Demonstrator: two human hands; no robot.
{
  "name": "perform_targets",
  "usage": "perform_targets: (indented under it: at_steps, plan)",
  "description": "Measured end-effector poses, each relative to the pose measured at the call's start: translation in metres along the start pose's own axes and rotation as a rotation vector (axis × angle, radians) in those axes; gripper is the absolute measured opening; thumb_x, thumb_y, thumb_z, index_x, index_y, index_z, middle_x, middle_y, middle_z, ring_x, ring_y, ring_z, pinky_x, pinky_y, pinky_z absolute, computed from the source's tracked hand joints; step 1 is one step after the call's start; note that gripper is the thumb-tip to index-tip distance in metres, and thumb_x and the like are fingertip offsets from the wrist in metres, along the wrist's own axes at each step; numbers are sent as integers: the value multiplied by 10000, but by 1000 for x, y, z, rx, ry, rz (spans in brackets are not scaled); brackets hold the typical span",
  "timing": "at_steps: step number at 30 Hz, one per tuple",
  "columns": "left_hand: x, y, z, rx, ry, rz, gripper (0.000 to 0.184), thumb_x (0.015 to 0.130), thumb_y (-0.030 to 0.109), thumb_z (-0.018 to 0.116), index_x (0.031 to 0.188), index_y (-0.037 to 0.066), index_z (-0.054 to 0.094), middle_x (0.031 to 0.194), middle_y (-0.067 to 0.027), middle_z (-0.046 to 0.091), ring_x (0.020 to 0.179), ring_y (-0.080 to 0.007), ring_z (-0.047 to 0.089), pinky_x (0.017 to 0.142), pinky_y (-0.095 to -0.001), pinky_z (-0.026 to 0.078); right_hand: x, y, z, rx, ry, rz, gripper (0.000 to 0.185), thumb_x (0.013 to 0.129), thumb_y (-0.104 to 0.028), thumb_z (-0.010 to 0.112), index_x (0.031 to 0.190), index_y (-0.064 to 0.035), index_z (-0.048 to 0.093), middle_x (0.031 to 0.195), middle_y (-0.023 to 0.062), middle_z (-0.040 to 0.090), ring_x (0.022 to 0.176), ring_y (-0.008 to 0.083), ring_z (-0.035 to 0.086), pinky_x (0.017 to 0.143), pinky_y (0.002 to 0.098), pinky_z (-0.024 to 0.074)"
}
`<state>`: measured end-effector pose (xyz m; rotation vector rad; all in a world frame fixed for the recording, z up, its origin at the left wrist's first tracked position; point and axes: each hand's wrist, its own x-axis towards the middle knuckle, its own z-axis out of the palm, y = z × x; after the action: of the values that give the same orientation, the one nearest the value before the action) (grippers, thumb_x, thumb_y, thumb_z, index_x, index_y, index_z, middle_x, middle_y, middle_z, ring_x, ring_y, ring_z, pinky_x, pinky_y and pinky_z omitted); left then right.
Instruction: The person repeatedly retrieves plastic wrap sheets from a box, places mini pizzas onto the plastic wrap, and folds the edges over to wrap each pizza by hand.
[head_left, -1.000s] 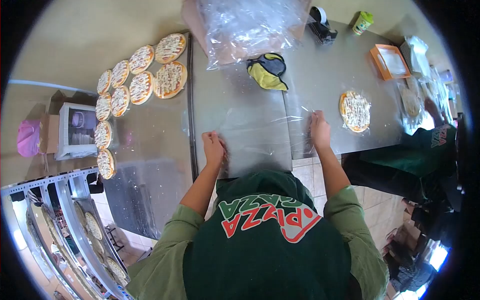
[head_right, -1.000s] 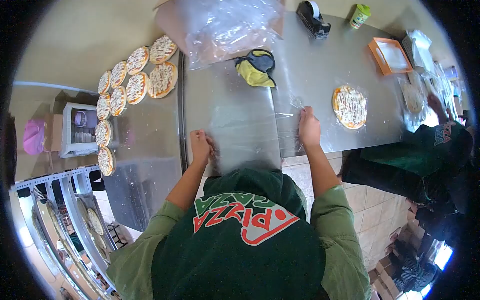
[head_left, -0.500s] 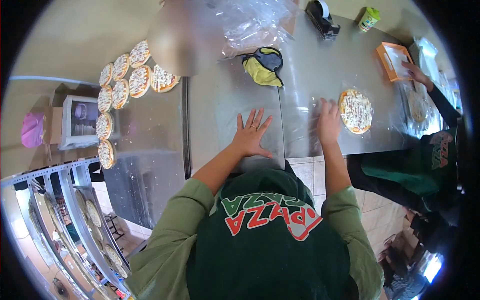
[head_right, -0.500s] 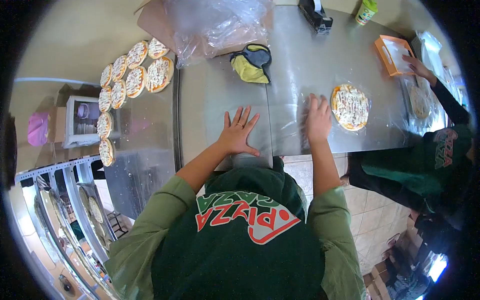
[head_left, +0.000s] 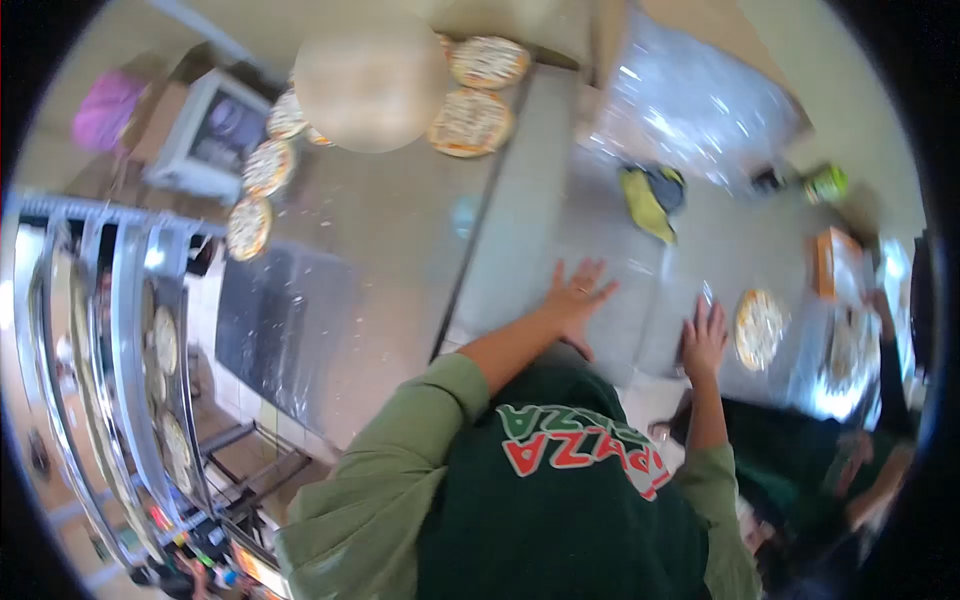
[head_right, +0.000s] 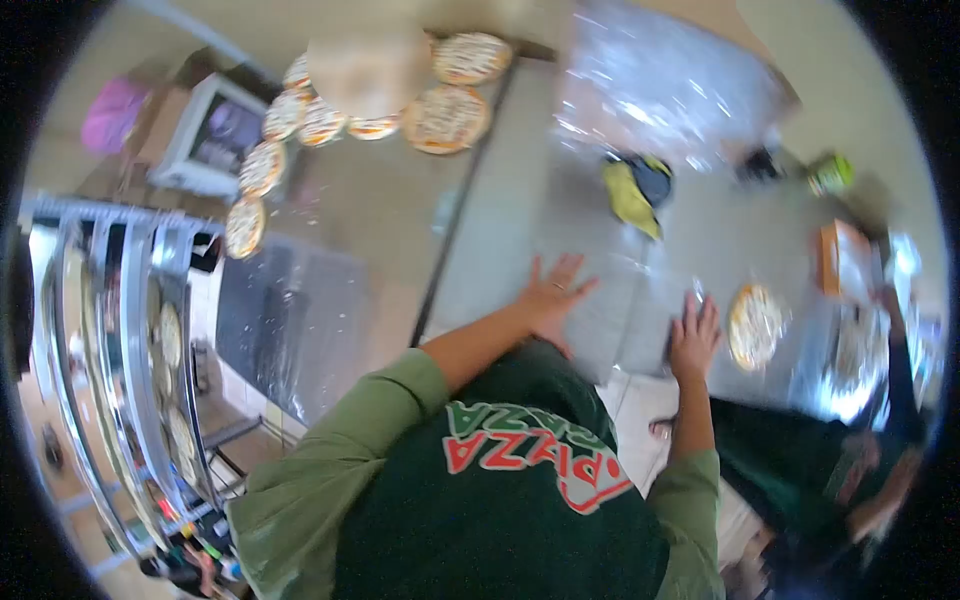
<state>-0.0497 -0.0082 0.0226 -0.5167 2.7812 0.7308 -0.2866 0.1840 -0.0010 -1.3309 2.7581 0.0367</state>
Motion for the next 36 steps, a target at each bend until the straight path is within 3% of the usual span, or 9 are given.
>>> perform_targets:
  at_steps: [6, 7, 11, 14, 16, 20, 28, 35, 36]
  plan:
    - [-60, -133, -56, -590, 1148, -363, 661, 765, 314, 636, 1304, 80, 333, 1371, -209, 272, 1300, -342, 215, 1054, -450, 181, -11, -32, -13, -283, 209, 19, 485, 877, -256, 400, 1356, -269, 323, 1402, 88, 287, 1300, 271, 248, 1037, 498, 168]
    - [-95, -161, -84, -624, 1346, -695, 559, 795, 283, 620, 1244, 23, 411, 1317, -230, 345, 1258, -337, 290, 1049, -394, 216, -15, -33, -13, -335, 194, 32, 480, 868, -239, 404, 1343, -271, 342, 1387, 70, 318, 1286, 259, 274, 1031, 498, 179]
    - [-252, -359, -78, -834, 2424, -887, 154, 866, 164, 523, 882, 13, 500, 839, -40, 509, 710, -141, 454, 657, -317, 400, -13, -36, -15, -293, 37, 49, 421, 843, -184, 427, 1262, -224, 422, 1243, 62, 450, 1130, 254, 440, 979, 474, 275]
    - [-345, -398, -83, -1389, 2526, -1055, 670, 854, 584, 383, 1062, -38, 521, 884, -101, 538, 733, -211, 472, 723, -380, 398, -6, -46, -29, -157, -35, 81, 399, 844, -150, 421, 1242, -175, 428, 1193, 90, 470, 1095, 283, 460, 935, 435, 344]
    - [-383, -418, -86, -1835, 2386, -954, 989, 764, 758, 224, 1321, -59, 223, 1268, -157, 365, 1102, -283, 395, 999, -486, 196, -2, -39, -23, -103, -8, 27, 389, 844, -132, 413, 1233, -140, 423, 1186, 110, 465, 1096, 305, 452, 917, 419, 368]
    - [-407, -412, -112, -2123, 2111, -1033, 1103, 675, 846, 177, 1317, -46, 265, 1267, -146, 382, 1118, -298, 406, 978, -506, 252, 2, -54, -40, -50, -94, 44, 391, 836, -90, 419, 1227, -95, 409, 1191, 144, 447, 1097, 337, 441, 920, 416, 372]
    - [-363, -410, -84, -2097, 2184, 266, 1144, 612, 883, 88, 1376, 41, 218, 1444, -124, 200, 1322, -333, 182, 1051, -535, 144, 10, -54, -40, -32, -131, 80, 424, 802, -50, 441, 1222, -105, 411, 1186, 149, 438, 1111, 344, 424, 922, 423, 375]
    - [-310, -364, -53, -1856, 2066, 155, 1106, 604, 845, -56, 1386, 122, 243, 1438, -112, 220, 1313, -379, 180, 1050, -569, 134, 4, -49, -30, 367, -32, 286, 309, 864, -168, 421, 1140, -58, 505, 1085, 162, 523, 990, 324, 517, 846, 393, 417]
    - [-297, -348, -54, -1902, 1993, 93, 1062, 639, 827, -39, 1385, 127, 247, 1437, -113, 223, 1309, -381, 188, 1050, -567, 143, 0, -18, 5, 139, 189, 37, 352, 885, -293, 424, 1112, -43, 524, 1018, 162, 559, 974, 294, 527, 812, 374, 417]
